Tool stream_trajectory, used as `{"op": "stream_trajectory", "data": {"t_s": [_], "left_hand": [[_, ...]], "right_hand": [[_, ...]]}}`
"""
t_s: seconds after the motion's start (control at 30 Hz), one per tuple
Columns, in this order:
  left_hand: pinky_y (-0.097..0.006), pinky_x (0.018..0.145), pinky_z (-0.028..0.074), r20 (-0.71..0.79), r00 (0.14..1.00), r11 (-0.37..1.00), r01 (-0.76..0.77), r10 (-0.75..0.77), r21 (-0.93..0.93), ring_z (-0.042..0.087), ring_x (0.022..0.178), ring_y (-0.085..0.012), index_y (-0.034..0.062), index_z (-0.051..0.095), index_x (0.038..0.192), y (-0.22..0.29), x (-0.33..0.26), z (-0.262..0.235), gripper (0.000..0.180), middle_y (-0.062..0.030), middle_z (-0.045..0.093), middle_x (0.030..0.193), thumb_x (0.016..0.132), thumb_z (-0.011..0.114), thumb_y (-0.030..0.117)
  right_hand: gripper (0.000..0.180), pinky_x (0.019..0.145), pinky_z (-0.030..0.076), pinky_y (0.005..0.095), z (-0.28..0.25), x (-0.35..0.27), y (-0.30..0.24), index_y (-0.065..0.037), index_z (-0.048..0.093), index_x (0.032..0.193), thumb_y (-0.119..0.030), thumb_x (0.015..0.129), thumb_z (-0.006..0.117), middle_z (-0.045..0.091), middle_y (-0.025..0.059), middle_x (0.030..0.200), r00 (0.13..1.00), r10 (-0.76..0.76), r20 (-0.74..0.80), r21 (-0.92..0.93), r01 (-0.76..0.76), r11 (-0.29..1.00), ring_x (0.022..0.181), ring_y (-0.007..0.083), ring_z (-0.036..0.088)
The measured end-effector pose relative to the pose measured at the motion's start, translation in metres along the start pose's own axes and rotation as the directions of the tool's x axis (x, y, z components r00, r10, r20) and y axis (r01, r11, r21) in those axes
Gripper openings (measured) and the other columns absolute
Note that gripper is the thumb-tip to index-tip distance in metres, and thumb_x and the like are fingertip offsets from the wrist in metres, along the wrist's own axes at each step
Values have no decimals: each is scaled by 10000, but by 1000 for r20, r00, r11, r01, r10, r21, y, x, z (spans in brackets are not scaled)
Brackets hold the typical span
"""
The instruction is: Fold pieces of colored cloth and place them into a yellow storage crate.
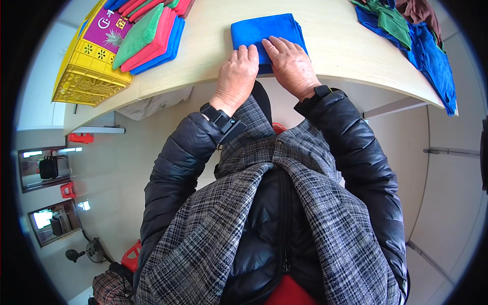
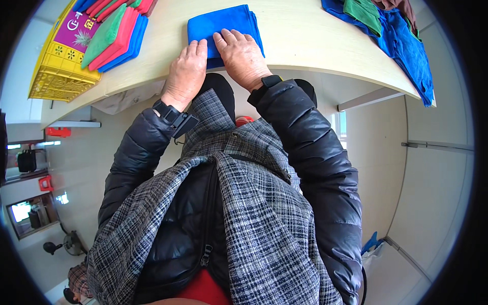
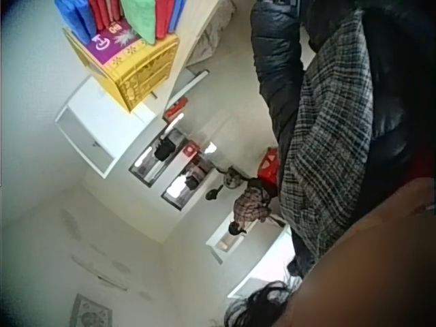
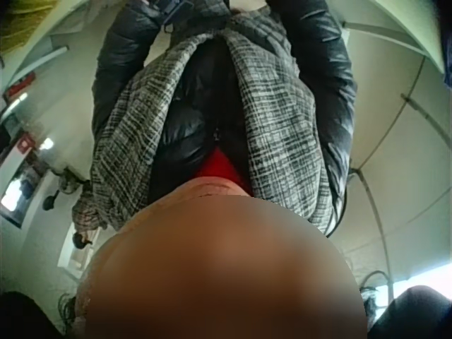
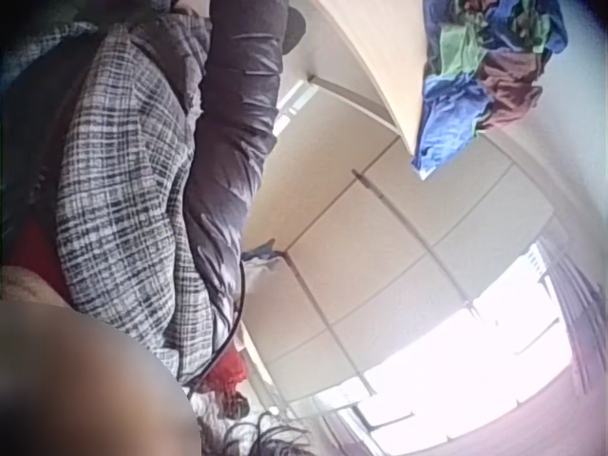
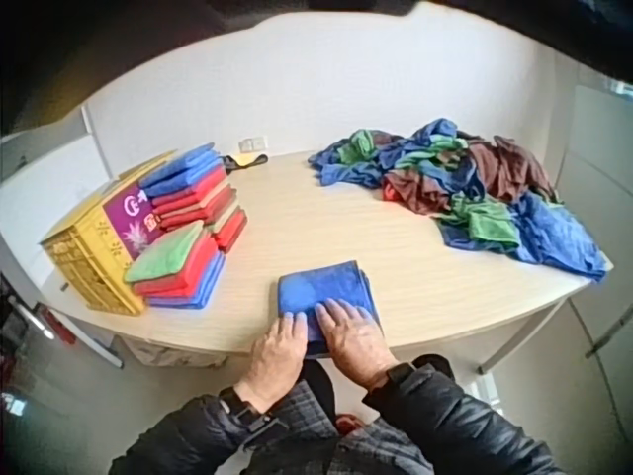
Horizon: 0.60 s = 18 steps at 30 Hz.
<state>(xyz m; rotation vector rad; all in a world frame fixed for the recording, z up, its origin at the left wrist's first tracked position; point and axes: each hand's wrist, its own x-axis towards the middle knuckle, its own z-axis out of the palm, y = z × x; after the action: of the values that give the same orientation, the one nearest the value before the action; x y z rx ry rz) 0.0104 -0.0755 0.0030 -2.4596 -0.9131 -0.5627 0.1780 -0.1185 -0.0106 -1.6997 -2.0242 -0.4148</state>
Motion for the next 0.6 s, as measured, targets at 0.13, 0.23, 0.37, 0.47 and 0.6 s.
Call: {"op": "stream_trajectory", "data": {"t_s": [0.13, 0.23, 0.37, 0.47, 0.6], "left_hand": [[-309, 726, 587, 6, 1000, 1000, -20, 20, 3, 661, 968, -257, -21, 560, 1164, -5, -6, 0, 316, -158, 619, 1080, 863, 592, 73], [-326, 788, 584, 32, 999, 1000, -16, 16, -1, 648, 1048, -284, -30, 548, 1216, -1, -13, 0, 353, -187, 612, 1166, 876, 572, 58], [-354, 888, 567, 108, 994, 1000, 5, -7, 17, 614, 1168, -320, -35, 524, 1304, 5, -18, -3, 411, -222, 591, 1281, 898, 532, 31], [-349, 904, 563, 122, 992, 998, -12, 4, 62, 604, 1189, -322, -36, 516, 1318, 6, -20, -3, 422, -226, 584, 1293, 902, 525, 27], [-352, 934, 550, 153, 988, 999, -12, 4, 50, 591, 1212, -328, -39, 504, 1337, 5, -22, -4, 436, -232, 570, 1319, 905, 516, 19]], "right_hand": [[439, 1125, 391, 426, 3, -2, 7, -37, 540, 1358, -63, 922, 584, 552, 159, 1401, 999, 11, 43, -66, -9, 998, 1322, 323, 505], [448, 1133, 380, 424, 4, -7, 13, -34, 532, 1368, -39, 921, 569, 543, 163, 1410, 999, 32, 44, -67, -29, 997, 1336, 325, 489], [462, 1138, 375, 421, 3, -9, 17, -35, 523, 1380, -25, 920, 561, 532, 164, 1423, 998, 39, 52, -90, -34, 995, 1349, 325, 475], [470, 1141, 373, 419, 2, -9, 18, -37, 518, 1387, -21, 919, 562, 525, 162, 1430, 997, 39, 66, -103, -32, 994, 1354, 323, 470], [465, 1141, 371, 415, -1, -12, 21, -34, 519, 1381, -38, 919, 569, 526, 163, 1423, 997, 33, 71, -127, -24, 992, 1348, 320, 472]]}}
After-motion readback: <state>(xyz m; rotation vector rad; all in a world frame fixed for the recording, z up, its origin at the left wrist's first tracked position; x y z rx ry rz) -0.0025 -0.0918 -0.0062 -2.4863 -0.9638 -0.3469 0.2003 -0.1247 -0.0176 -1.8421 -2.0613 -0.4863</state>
